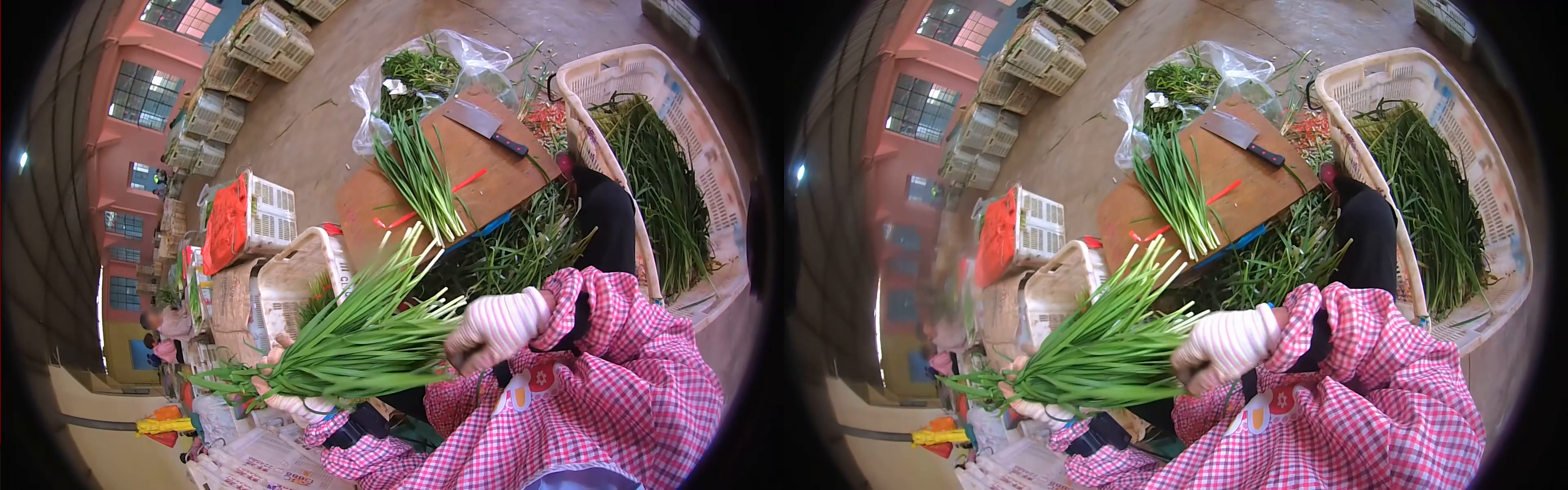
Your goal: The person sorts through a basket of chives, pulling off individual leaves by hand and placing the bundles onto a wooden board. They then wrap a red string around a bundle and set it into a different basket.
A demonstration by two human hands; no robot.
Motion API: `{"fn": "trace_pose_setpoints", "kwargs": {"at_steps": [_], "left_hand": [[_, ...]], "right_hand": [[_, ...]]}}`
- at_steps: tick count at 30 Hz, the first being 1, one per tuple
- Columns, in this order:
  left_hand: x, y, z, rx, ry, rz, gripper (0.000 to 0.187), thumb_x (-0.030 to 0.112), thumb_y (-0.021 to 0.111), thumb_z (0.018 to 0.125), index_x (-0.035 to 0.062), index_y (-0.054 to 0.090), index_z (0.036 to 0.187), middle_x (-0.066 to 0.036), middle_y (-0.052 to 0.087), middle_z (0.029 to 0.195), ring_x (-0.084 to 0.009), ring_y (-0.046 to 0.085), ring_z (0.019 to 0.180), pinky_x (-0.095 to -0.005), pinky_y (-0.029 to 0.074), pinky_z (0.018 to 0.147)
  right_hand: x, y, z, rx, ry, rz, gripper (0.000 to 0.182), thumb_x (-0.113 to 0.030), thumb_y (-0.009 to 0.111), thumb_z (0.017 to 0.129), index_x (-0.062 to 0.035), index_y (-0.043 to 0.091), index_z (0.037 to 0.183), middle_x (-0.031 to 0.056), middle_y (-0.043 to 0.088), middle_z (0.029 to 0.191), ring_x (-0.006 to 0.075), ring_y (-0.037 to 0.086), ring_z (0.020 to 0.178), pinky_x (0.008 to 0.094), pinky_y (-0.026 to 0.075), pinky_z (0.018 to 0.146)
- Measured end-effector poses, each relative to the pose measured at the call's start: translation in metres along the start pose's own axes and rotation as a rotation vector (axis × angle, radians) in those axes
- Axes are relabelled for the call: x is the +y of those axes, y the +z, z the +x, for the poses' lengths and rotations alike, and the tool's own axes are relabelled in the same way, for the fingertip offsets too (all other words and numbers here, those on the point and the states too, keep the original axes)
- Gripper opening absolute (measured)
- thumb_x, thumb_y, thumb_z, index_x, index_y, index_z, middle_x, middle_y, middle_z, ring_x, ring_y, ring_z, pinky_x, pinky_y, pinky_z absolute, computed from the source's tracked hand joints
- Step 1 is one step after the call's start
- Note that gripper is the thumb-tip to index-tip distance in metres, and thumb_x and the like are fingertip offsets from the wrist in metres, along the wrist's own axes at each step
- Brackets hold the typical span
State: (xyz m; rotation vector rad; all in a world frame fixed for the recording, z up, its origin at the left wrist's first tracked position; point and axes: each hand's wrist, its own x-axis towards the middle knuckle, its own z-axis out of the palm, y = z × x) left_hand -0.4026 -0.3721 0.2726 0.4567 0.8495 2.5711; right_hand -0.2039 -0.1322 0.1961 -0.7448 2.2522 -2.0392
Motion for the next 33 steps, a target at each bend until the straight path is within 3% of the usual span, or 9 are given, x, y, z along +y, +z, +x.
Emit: {"fn": "trace_pose_setpoints", "kwargs": {"at_steps": [4,11,16,20,24,28,30,32,33], "left_hand": [[0.011,-0.019,0.009,-0.085,0.044,-0.001,0.018,0.025,0.057,0.089,0.0072,0.061,0.09,0.001,0.058,0.082,-0.014,0.054,0.08,-0.037,0.048,0.083],[0.028,-0.073,0.015,-0.034,0.265,-0.069,0.016,0.022,0.055,0.088,0.0127,0.058,0.101,0.004,0.056,0.085,-0.0083,0.052,0.09,-0.0328,0.036,0.105],[0.02,-0.038,0.009,-0.219,0.138,0.074,0.018,0.023,0.055,0.088,0.0093,0.055,0.099,0.003,0.055,0.084,-0.0083,0.051,0.089,-0.033,0.034,0.106],[0.017,-0.022,0.007,-0.236,0.054,0.099,0.011,0.021,0.056,0.087,0.0114,0.055,0.091,0.004,0.053,0.08,-0.0053,0.051,0.084,-0.0332,0.034,0.105],[0.016,-0.024,0.008,-0.37,0.093,0.189,0.013,0.026,0.052,0.09,0.0129,0.053,0.09,0.005,0.05,0.075,-0.0054,0.051,0.079,-0.0326,0.035,0.104],[0.009,-0.025,0.0,-0.018,0.227,0.16,0.014,0.027,0.05,0.091,0.0126,0.052,0.091,0.003,0.046,0.077,-0.0066,0.049,0.082,-0.031,0.035,0.101],[0.018,-0.041,0.006,-0.381,0.104,0.275,0.02,0.026,0.053,0.09,0.0108,0.055,0.101,0.002,0.053,0.086,-0.008,0.051,0.09,-0.0312,0.037,0.1],[0.024,-0.065,0.004,-0.303,-0.321,-1.304,0.024,0.025,0.055,0.089,0.0084,0.056,0.106,0.001,0.058,0.093,-0.0092,0.053,0.094,-0.0315,0.037,0.1],[0.027,-0.066,0.001,-0.3,-0.322,-1.306,0.024,0.025,0.055,0.089,0.0084,0.056,0.106,0.001,0.058,0.093,-0.0092,0.053,0.094,-0.0315,0.037,0.1]], "right_hand": [[0.002,0.003,-0.03,-0.347,0.141,0.157,0.022,-0.025,0.062,0.086,-0.0042,0.059,0.091,0.0122,0.061,0.074,0.0256,0.061,0.068,0.0353,0.046,0.06],[0.019,-0.02,-0.081,-0.556,0.755,-0.651,0.036,-0.037,0.061,0.078,-0.0065,0.063,0.096,0.0186,0.064,0.081,0.0365,0.061,0.084,0.0454,0.048,0.073],[-0.027,-0.03,-0.06,0.188,0.499,-0.344,0.036,-0.029,0.06,0.081,-0.0088,0.059,0.112,0.0163,0.066,0.088,0.0335,0.064,0.077,0.0405,0.051,0.07],[-0.018,-0.026,-0.018,0.619,0.431,0.304,0.043,-0.018,0.061,0.084,-0.0061,0.052,0.124,0.0061,0.065,0.087,0.0106,0.061,0.067,0.027,0.051,0.063],[0.026,-0.025,0.017,0.804,0.432,0.561,0.053,-0.02,0.063,0.085,0.0009,0.044,0.129,0.0036,0.063,0.08,0.0098,0.057,0.058,0.0243,0.048,0.049],[0.041,-0.016,0.036,0.757,0.428,0.706,0.035,-0.024,0.065,0.084,-0.0017,0.059,0.111,0.0047,0.063,0.07,0.0116,0.057,0.05,0.0245,0.046,0.043],[0.046,-0.008,0.035,0.761,0.475,0.827,0.028,-0.025,0.064,0.085,-0.0037,0.062,0.104,0.0043,0.062,0.066,0.0122,0.056,0.046,0.0246,0.046,0.042],[0.05,0.001,0.026,0.742,0.381,0.904,0.027,-0.025,0.063,0.086,-0.0023,0.061,0.101,0.004,0.059,0.06,0.0121,0.053,0.043,0.0249,0.044,0.043],[0.051,0.006,0.02,0.714,0.292,1.049,0.028,-0.025,0.063,0.086,-0.0021,0.06,0.101,0.004,0.057,0.059,0.0128,0.052,0.044,0.0258,0.044,0.044]]}}
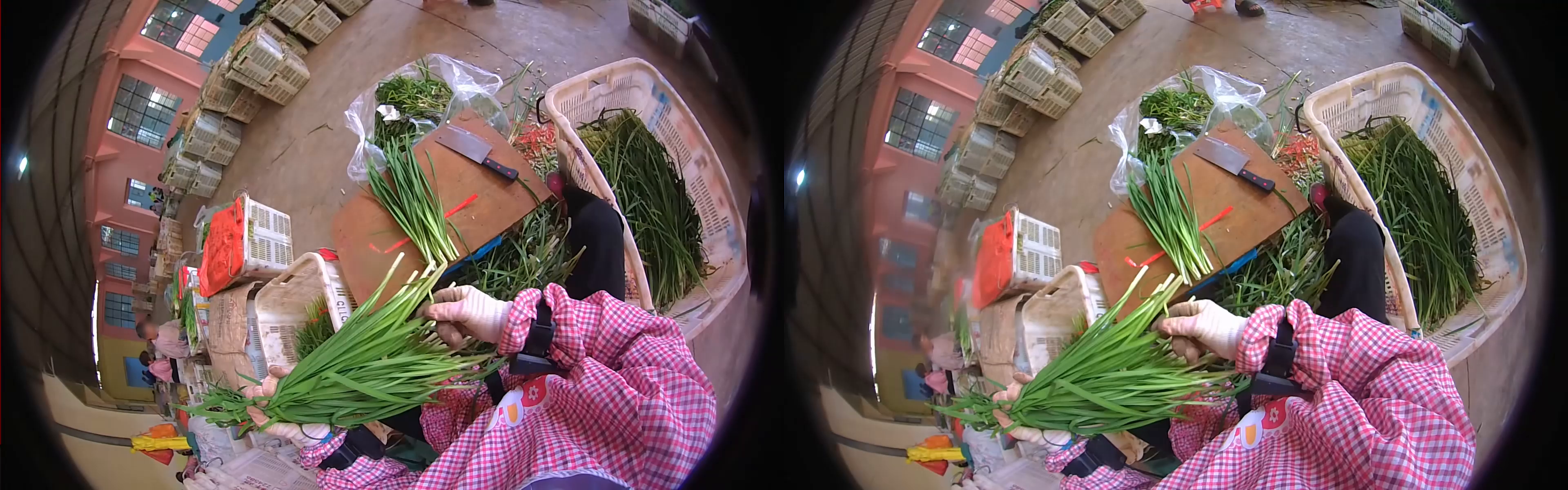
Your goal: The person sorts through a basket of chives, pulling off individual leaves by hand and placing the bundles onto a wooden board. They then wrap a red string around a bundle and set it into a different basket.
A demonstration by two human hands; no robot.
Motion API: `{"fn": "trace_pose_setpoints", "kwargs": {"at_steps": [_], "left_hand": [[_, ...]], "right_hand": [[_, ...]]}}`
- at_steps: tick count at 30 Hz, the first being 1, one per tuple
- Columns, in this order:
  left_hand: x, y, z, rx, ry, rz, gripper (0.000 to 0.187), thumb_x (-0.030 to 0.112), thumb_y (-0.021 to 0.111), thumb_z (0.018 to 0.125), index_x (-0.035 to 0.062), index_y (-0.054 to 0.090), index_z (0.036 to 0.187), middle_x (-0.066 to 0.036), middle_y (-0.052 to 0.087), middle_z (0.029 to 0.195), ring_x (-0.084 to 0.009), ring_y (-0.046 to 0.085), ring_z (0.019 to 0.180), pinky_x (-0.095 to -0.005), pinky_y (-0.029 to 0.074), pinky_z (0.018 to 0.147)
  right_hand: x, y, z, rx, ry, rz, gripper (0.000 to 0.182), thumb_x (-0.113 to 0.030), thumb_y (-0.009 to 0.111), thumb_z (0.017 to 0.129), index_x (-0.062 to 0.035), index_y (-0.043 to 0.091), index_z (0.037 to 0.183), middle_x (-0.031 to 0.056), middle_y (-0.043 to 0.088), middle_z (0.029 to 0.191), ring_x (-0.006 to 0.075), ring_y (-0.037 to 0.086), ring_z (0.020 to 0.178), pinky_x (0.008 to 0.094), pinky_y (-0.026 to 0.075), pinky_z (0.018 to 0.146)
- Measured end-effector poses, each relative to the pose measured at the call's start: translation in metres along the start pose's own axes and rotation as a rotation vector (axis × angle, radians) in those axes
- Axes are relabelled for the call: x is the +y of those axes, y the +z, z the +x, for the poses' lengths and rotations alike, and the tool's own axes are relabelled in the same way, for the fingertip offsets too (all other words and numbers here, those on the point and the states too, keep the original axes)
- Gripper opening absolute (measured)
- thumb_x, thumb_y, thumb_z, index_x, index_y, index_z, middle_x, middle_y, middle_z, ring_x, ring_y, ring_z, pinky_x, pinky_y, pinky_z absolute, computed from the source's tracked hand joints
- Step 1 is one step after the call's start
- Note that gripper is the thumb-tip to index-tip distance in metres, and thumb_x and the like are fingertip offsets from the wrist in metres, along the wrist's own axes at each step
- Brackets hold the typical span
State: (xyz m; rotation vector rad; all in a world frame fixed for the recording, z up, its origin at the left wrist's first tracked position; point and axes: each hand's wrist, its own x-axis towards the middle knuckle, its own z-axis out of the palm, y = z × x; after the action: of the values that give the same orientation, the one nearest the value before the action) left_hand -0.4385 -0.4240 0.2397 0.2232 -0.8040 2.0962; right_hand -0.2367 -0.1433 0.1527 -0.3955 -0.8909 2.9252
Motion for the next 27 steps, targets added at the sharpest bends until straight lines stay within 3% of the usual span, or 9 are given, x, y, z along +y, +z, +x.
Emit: {"fn": "trace_pose_setpoints", "kwargs": {"at_steps": [5,9,12,18,20,21,23,25,27], "left_hand": [[-0.038,-0.006,0.023,0.097,0.504,1.352,0.021,0.023,0.057,0.086,0.0065,0.056,0.099,0.0,0.058,0.09,-0.0104,0.055,0.089,-0.0335,0.037,0.101],[-0.018,0.0,0.021,0.074,0.443,1.336,0.021,0.024,0.057,0.086,0.0074,0.056,0.099,0.0,0.058,0.085,-0.0104,0.054,0.086,-0.0345,0.038,0.101],[-0.015,0.002,0.018,0.1,0.521,1.331,0.018,0.03,0.054,0.089,0.0146,0.061,0.096,0.002,0.063,0.084,-0.0092,0.057,0.086,-0.034,0.04,0.1],[-0.001,0.009,0.019,-0.05,0.478,1.559,0.024,0.03,0.052,0.09,0.0087,0.055,0.1,0.001,0.056,0.084,-0.0098,0.054,0.082,-0.0335,0.039,0.097],[0.027,0.009,0.018,0.204,1.367,2.155,0.026,0.032,0.051,0.091,0.009,0.054,0.102,0.001,0.056,0.088,-0.0095,0.053,0.088,-0.0334,0.039,0.097],[0.024,0.014,0.013,0.204,1.362,2.158,0.026,0.032,0.051,0.091,0.009,0.054,0.102,0.001,0.056,0.088,-0.0095,0.053,0.088,-0.0334,0.039,0.097],[-0.011,0.027,0.011,-0.116,0.374,1.612,0.028,0.034,0.051,0.091,0.0104,0.053,0.106,0.001,0.056,0.092,-0.0126,0.051,0.096,-0.0352,0.039,0.097],[-0.014,0.031,0.007,-0.046,0.38,1.593,0.029,0.036,0.05,0.091,0.0128,0.053,0.108,0.001,0.055,0.096,-0.0167,0.049,0.101,-0.0373,0.038,0.099],[-0.026,0.032,0.007,-0.008,0.266,1.587,0.03,0.039,0.047,0.092,0.0151,0.052,0.11,0.001,0.055,0.097,-0.0182,0.047,0.105,-0.0385,0.036,0.101]], "right_hand": [[-0.003,-0.029,-0.042,-0.412,0.161,0.21,0.03,-0.024,0.063,0.085,0.0018,0.057,0.1,0.0084,0.06,0.061,0.0178,0.057,0.051,0.0316,0.046,0.052],[-0.025,-0.054,-0.064,-0.671,0.354,-0.308,0.03,-0.024,0.065,0.085,0.0048,0.061,0.092,0.0076,0.064,0.071,0.0138,0.06,0.06,0.0271,0.049,0.057],[-0.051,-0.067,-0.079,-0.463,0.563,-0.706,0.019,-0.016,0.063,0.088,0.001,0.063,0.097,0.0001,0.064,0.078,0.0062,0.058,0.072,0.0251,0.049,0.064],[-0.062,-0.079,-0.102,-0.421,0.342,-2.249,0.025,-0.021,0.057,0.075,-0.0098,0.065,0.096,0.0096,0.064,0.081,0.0303,0.064,0.074,0.041,0.051,0.064],[-0.065,-0.059,-0.107,-0.309,0.186,-2.228,0.025,-0.021,0.058,0.075,-0.0097,0.064,0.096,0.0099,0.064,0.083,0.0305,0.064,0.074,0.041,0.051,0.064],[-0.067,-0.05,-0.107,-0.191,0.025,-2.201,0.025,-0.022,0.059,0.074,-0.0096,0.064,0.095,0.0102,0.064,0.084,0.0306,0.064,0.074,0.0411,0.051,0.064],[-0.073,-0.034,-0.102,-0.155,-0.01,-2.143,0.024,-0.022,0.06,0.077,-0.0085,0.063,0.096,0.0111,0.064,0.085,0.0309,0.063,0.073,0.0404,0.051,0.065],[-0.075,-0.029,-0.099,-0.12,-0.484,-1.545,0.023,-0.023,0.06,0.081,-0.0063,0.063,0.096,0.0119,0.063,0.084,0.0311,0.063,0.076,0.0393,0.051,0.068],[-0.08,-0.018,-0.092,-0.061,-0.487,-1.426,0.025,-0.026,0.06,0.084,-0.0044,0.063,0.096,0.0122,0.064,0.083,0.031,0.062,0.078,0.0384,0.05,0.07]]}}
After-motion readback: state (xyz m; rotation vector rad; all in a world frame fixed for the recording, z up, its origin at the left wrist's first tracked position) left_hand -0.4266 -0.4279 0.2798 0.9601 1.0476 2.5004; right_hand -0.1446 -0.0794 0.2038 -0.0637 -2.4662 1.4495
